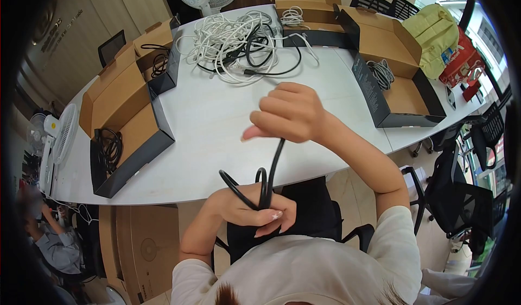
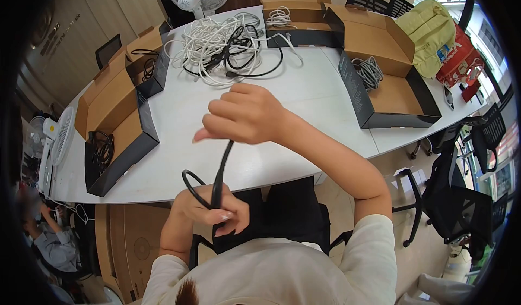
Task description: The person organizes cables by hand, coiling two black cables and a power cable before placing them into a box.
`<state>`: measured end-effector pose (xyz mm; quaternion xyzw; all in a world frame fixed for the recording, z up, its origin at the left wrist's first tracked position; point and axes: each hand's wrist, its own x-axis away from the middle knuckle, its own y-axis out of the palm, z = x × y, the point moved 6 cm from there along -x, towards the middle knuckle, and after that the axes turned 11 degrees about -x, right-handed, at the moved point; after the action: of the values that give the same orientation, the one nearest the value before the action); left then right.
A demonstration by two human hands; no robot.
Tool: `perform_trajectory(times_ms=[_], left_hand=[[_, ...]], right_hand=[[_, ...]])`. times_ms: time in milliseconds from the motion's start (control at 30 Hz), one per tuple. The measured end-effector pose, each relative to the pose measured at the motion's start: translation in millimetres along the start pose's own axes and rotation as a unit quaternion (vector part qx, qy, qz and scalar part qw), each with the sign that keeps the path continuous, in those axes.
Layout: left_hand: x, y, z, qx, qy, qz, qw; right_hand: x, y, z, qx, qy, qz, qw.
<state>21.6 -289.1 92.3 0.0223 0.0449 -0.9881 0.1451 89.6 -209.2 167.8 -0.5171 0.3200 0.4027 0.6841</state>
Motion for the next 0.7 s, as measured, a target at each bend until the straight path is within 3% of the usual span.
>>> perform_trajectory(times_ms=[67,133,200,300,400,500,567,700], left_hand=[[7,-2,18,0.024,0.061,0.022,0.998],[19,-6,32,0.088,0.261,0.057,0.96],[37,-10,51,0.152,0.409,0.059,0.898],[71,-20,72,0.23,0.573,-0.022,0.787],[92,-37,84,0.228,0.66,0.082,0.711],[110,-48,80,0.201,0.666,0.317,0.645],[114,-53,74,0.162,0.632,0.384,0.654],[116,-58,64,0.056,0.559,0.532,0.633]], right_hand=[[7,13,17,-0.061,0.106,-0.04,0.992],[18,21,35,-0.112,0.189,-0.012,0.975],[33,29,53,-0.204,0.292,0.02,0.934],[55,48,61,-0.208,0.39,-0.085,0.893],[70,67,44,-0.22,0.395,-0.154,0.879],[83,82,22,-0.204,0.382,-0.234,0.871],[89,87,11,-0.193,0.371,-0.287,0.862],[88,86,5,-0.187,0.348,-0.28,0.875]])
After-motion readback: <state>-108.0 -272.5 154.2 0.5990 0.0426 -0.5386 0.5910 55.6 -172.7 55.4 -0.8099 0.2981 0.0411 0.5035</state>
